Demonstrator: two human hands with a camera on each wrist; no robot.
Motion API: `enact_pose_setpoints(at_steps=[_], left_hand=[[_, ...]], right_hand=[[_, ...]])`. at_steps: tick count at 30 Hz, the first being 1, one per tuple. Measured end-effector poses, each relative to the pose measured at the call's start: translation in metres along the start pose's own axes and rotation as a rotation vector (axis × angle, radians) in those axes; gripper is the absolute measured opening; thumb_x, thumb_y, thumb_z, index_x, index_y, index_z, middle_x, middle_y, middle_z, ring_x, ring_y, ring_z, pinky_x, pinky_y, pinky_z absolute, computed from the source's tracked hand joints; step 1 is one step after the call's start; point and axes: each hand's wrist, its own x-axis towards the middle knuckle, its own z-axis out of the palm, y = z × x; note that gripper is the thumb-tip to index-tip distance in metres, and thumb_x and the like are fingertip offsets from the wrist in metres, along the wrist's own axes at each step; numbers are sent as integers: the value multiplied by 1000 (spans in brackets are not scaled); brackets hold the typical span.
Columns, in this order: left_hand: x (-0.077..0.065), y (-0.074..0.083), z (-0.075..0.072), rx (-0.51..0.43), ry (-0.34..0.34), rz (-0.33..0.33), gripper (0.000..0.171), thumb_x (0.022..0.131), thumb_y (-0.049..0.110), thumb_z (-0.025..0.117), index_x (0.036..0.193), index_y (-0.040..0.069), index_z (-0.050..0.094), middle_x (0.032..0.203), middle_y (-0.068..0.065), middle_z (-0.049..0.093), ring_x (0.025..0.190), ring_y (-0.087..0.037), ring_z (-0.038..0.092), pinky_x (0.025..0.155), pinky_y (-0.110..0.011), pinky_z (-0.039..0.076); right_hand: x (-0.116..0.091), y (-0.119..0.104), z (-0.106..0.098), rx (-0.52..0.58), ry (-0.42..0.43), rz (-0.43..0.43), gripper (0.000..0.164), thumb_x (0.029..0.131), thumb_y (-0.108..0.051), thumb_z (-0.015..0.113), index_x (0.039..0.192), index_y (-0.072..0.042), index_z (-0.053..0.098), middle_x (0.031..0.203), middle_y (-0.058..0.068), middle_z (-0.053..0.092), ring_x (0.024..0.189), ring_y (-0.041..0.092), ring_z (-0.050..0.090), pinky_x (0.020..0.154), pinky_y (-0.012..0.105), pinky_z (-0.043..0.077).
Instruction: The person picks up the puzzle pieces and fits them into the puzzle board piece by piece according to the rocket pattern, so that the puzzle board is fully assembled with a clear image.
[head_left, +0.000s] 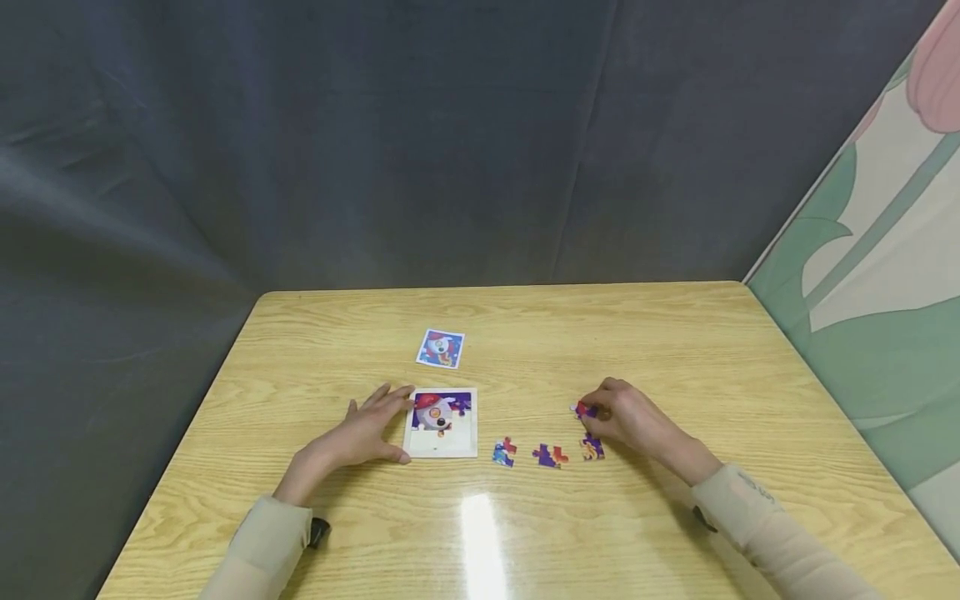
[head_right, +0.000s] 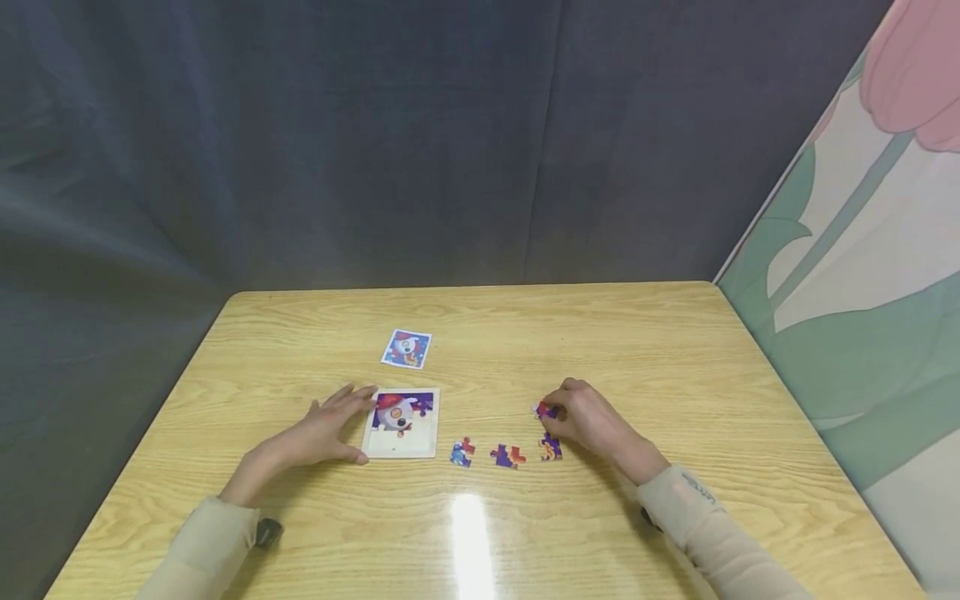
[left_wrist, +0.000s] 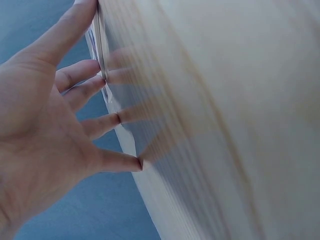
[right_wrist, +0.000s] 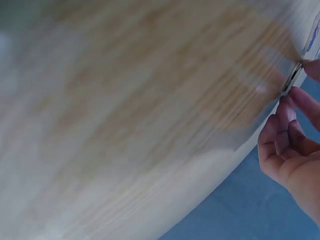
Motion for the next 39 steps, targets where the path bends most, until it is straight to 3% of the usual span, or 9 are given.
enact_pose_setpoints(at_steps=[7, 19, 39], left_hand=[[0, -1, 1, 0, -5, -1, 80, 74, 35, 81, 142, 11, 46, 159, -8, 21, 145, -40, 5, 100, -78, 1], [0, -1, 0, 3, -4, -8, 81, 73, 35, 82, 142, 11, 46, 159, -8, 21, 145, -40, 5, 100, -78, 1], [1, -1, 2, -11, 0, -6, 79, 73, 33, 82, 140, 11, 47, 159, -7, 22, 145, -40, 6, 100, -79, 1]], right_hand=[[5, -5, 0, 29, -5, 62, 23, 77, -8, 78, 99, -3, 74, 88, 3, 63, 71, 11, 56, 58, 19, 50], [34, -36, 11, 73, 28, -39, 25, 77, -9, 79, 100, 0, 73, 89, 7, 64, 72, 15, 58, 59, 19, 51], [85, -85, 36, 112, -53, -132, 27, 79, -13, 78, 104, -3, 73, 95, 7, 66, 80, 18, 60, 64, 18, 51]])
